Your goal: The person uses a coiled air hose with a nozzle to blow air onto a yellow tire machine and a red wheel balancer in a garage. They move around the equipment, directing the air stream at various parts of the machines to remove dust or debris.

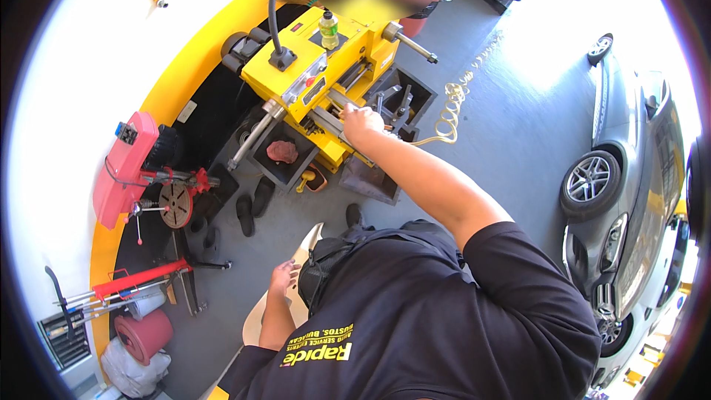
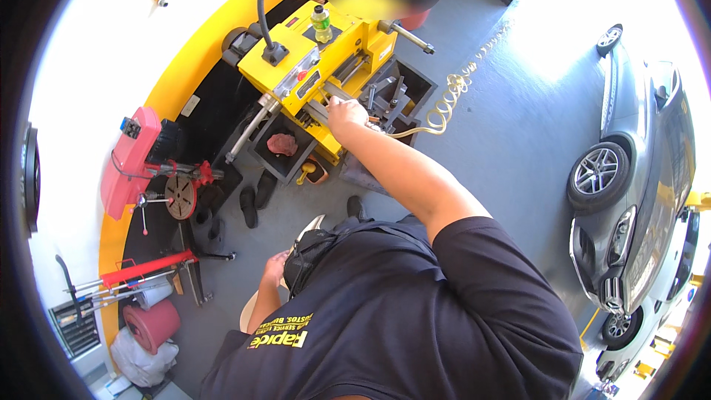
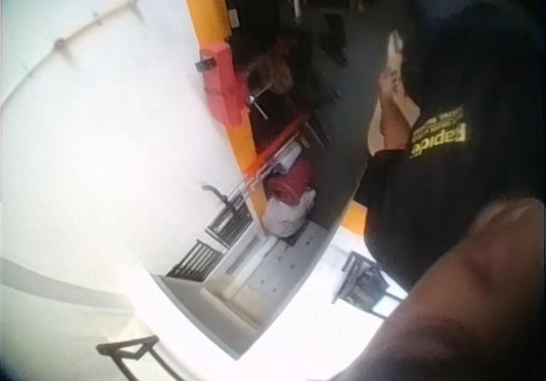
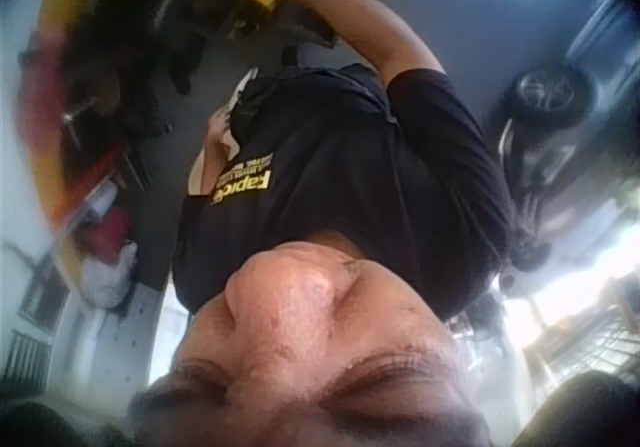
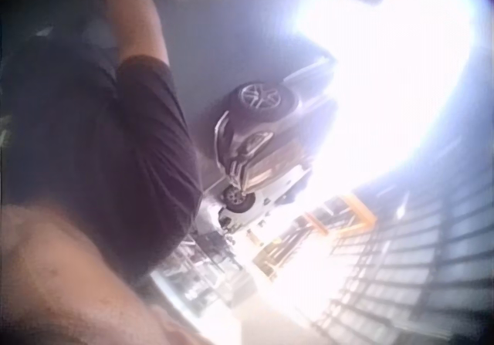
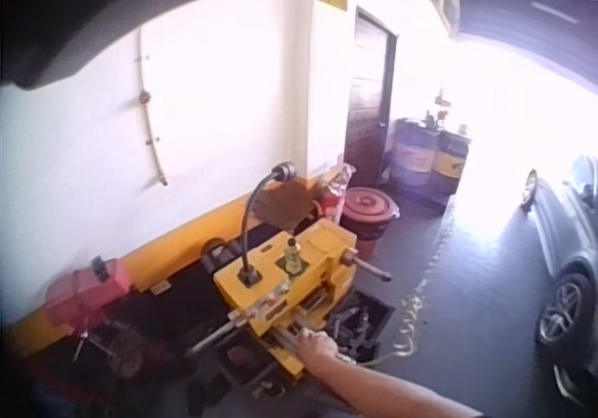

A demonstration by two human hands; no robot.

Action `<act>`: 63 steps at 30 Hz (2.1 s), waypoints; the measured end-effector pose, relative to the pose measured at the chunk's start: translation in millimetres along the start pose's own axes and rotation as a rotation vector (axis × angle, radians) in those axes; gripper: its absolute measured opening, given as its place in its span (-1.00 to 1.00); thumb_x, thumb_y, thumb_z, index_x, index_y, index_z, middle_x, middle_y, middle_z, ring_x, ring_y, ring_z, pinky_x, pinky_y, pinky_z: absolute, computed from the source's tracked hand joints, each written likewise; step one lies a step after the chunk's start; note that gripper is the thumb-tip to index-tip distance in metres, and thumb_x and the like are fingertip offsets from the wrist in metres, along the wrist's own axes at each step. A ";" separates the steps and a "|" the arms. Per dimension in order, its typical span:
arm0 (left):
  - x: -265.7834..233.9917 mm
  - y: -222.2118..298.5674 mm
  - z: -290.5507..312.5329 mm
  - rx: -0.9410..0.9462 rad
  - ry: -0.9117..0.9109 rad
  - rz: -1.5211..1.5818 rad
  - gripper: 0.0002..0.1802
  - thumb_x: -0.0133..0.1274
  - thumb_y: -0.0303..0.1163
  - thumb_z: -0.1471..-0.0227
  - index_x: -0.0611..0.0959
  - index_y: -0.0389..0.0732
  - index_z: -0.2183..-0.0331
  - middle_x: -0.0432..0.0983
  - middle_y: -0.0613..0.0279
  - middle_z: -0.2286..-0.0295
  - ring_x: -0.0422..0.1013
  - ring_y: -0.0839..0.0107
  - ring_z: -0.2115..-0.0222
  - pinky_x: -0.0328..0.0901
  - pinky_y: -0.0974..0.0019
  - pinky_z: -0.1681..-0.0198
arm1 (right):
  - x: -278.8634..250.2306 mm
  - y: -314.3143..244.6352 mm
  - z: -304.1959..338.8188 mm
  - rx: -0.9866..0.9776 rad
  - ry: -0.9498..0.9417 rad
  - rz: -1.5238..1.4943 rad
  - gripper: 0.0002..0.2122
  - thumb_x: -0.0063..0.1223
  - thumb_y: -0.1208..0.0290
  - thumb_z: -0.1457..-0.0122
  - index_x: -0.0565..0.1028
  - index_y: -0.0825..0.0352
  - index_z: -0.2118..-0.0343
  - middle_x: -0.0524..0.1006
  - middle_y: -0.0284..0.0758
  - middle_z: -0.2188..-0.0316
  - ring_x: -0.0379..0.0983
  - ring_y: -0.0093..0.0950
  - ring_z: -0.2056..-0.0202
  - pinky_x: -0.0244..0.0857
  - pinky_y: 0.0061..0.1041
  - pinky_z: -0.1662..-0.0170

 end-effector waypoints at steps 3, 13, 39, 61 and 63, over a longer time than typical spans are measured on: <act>-2.3 -0.3 -4.8 0.017 -0.001 -0.002 -0.59 -0.16 -0.28 -0.31 0.52 -0.09 -0.13 0.63 0.37 0.12 0.44 0.41 0.18 0.34 0.25 0.12 | -3.4 6.7 -10.6 -0.014 0.021 -0.041 -0.66 -0.20 0.09 -0.38 0.44 0.24 0.02 0.59 -0.21 0.07 0.54 -0.21 0.02 0.51 -0.07 0.21; 8.7 4.4 1.9 -0.031 -0.004 0.010 -0.59 -0.15 -0.28 -0.31 0.51 -0.09 -0.14 0.63 0.35 0.14 0.45 0.42 0.18 0.33 0.26 0.13 | -38.3 79.2 -39.1 0.056 0.130 -0.106 -0.77 -0.14 0.34 -0.27 0.40 0.29 0.08 0.62 -0.06 0.22 0.60 -0.16 0.15 0.50 -0.20 0.17; 237.0 76.8 157.3 0.038 0.075 -0.097 -0.61 -0.08 -0.37 -0.28 0.59 -0.19 -0.09 0.62 0.18 0.14 0.47 0.52 0.28 0.33 0.49 0.26 | -0.6 340.1 -181.8 0.055 0.219 -0.254 -0.79 -0.10 0.33 -0.25 0.43 0.28 0.11 0.57 -0.07 0.30 0.62 -0.22 0.31 0.51 -0.30 0.32; 277.8 54.9 146.7 0.065 0.150 0.016 -0.62 -0.05 -0.41 -0.26 0.60 -0.32 -0.05 0.61 0.19 0.16 0.51 0.40 0.16 0.35 0.36 0.02 | -152.1 344.7 -167.9 -0.314 0.082 -0.246 -0.69 -0.19 0.38 -0.26 0.33 0.37 -0.03 0.62 0.01 0.18 0.59 -0.05 0.13 0.46 -0.15 0.08; 278.5 39.0 143.1 0.106 0.127 0.009 -0.63 -0.05 -0.43 -0.25 0.60 -0.33 -0.04 0.61 0.20 0.17 0.52 0.41 0.18 0.36 0.36 0.04 | -163.3 353.4 -174.1 -0.166 0.104 -0.319 -0.68 -0.21 0.33 -0.29 0.37 0.34 -0.03 0.60 -0.02 0.12 0.57 -0.09 0.07 0.44 -0.17 0.01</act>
Point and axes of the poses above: each hand's wrist, its own z-axis away from the middle knuckle, its own x-axis out of the palm, y = z × x, the point moved 10 cm from there along -z, towards the middle knuckle
